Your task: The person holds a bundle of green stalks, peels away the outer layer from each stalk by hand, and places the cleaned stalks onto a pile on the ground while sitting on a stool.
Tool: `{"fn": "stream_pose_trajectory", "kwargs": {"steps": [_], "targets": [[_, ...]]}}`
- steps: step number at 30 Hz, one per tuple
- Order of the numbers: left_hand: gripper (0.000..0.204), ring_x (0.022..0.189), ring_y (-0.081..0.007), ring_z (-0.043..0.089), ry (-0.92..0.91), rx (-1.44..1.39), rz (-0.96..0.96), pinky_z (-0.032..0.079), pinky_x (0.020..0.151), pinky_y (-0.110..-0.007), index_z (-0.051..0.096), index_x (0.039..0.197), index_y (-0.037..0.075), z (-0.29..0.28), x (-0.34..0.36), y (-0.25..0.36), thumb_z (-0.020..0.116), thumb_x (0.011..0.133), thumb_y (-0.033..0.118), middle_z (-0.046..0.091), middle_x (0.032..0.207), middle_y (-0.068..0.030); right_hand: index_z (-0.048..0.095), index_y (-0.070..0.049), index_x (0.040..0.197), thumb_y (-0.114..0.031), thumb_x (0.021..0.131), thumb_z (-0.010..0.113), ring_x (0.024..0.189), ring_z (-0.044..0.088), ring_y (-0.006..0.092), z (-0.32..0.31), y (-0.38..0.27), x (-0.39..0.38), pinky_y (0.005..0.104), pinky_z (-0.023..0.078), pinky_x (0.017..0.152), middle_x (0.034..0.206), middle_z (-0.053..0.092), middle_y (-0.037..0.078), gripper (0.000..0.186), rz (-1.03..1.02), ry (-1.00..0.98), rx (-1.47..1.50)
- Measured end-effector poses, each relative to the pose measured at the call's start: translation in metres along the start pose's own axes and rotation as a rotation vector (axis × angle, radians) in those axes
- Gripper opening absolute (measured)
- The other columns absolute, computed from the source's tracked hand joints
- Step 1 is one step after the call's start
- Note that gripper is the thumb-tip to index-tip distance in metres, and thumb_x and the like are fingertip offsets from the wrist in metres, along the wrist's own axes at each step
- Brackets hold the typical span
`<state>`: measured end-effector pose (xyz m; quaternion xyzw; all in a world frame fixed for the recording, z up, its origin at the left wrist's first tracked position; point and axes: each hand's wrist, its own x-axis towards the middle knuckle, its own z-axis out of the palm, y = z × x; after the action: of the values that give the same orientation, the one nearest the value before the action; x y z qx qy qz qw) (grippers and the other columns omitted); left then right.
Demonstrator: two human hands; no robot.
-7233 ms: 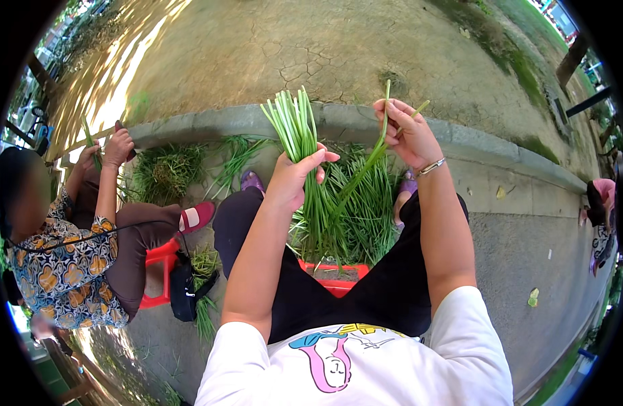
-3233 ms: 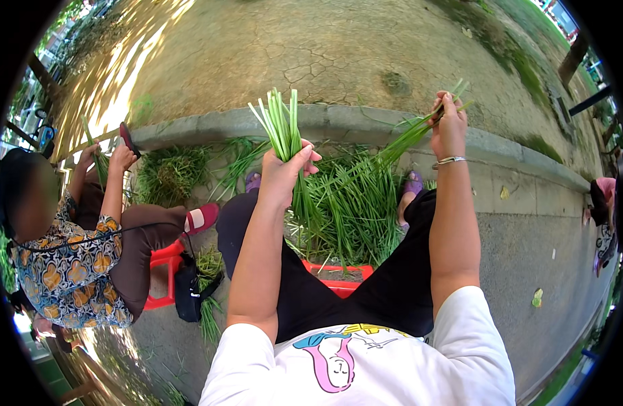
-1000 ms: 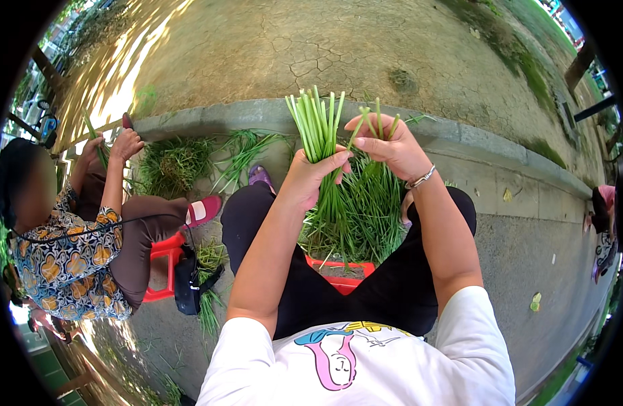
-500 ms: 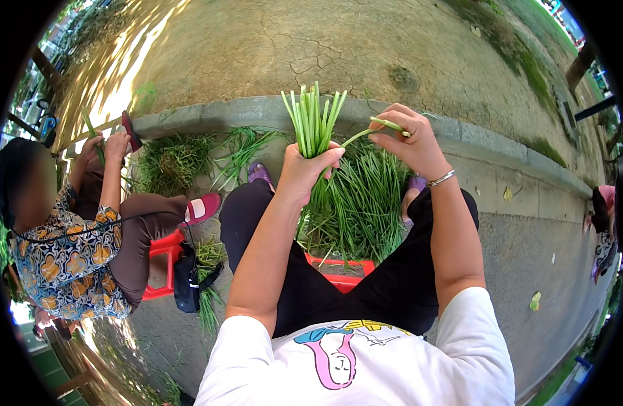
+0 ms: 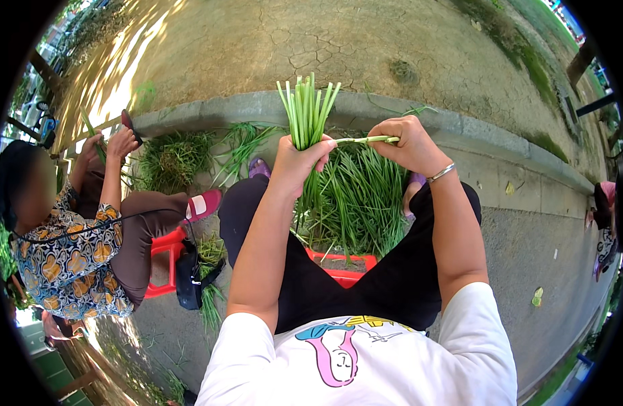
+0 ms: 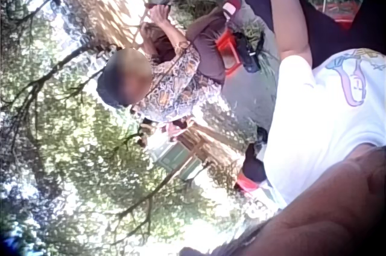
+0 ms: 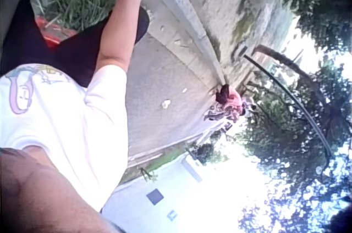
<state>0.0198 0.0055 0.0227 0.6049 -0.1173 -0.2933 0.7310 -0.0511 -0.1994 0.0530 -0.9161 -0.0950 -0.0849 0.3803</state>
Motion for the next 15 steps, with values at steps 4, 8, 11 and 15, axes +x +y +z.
{"fn": "stream_pose_trajectory", "kwargs": {"steps": [4,8,11,15], "targets": [[0.008,0.049,-0.0086,0.045,-0.019,0.047,0.000,0.034,0.046,-0.022,0.060,0.077,-0.001,-0.0020,0.0007,0.0003,0.061,0.075,0.006,0.050,0.058,-0.0016,0.064,0.000,0.079,-0.011,0.072,0.065,0.049,0.055,0.0207,-0.0005,0.0010,-0.0009,0.0303,0.043,0.049,0.059,0.058,0.013,0.013,0.027,-0.040,0.040],[0.008,0.049,-0.0084,0.045,-0.034,0.061,-0.002,0.034,0.046,-0.022,0.060,0.078,-0.001,-0.0074,0.0010,0.0023,0.062,0.075,0.007,0.050,0.058,-0.0014,0.064,0.001,0.080,-0.012,0.073,0.065,0.045,0.048,0.0133,-0.0009,-0.0006,-0.0018,0.0283,0.039,0.046,0.054,0.055,0.011,0.015,0.106,-0.080,0.154],[0.007,0.048,-0.0068,0.047,-0.051,0.037,0.003,0.036,0.043,-0.021,0.062,0.076,0.000,-0.0104,0.0013,0.0010,0.064,0.074,0.005,0.054,0.059,-0.0016,0.063,0.002,0.078,-0.013,0.075,0.065,0.045,0.042,0.0093,-0.0028,-0.0035,-0.0011,0.0271,0.036,0.044,0.051,0.050,0.008,0.015,0.133,-0.102,0.153],[0.007,0.049,-0.0062,0.047,-0.090,0.070,0.019,0.036,0.044,-0.020,0.063,0.078,0.000,-0.0105,0.0000,0.0013,0.065,0.075,0.007,0.055,0.061,-0.0008,0.060,0.002,0.075,-0.014,0.077,0.063,0.048,0.041,0.0073,-0.0022,-0.0007,-0.0017,0.0261,0.036,0.046,0.051,0.049,0.005,0.016,0.161,-0.128,0.217]]}}
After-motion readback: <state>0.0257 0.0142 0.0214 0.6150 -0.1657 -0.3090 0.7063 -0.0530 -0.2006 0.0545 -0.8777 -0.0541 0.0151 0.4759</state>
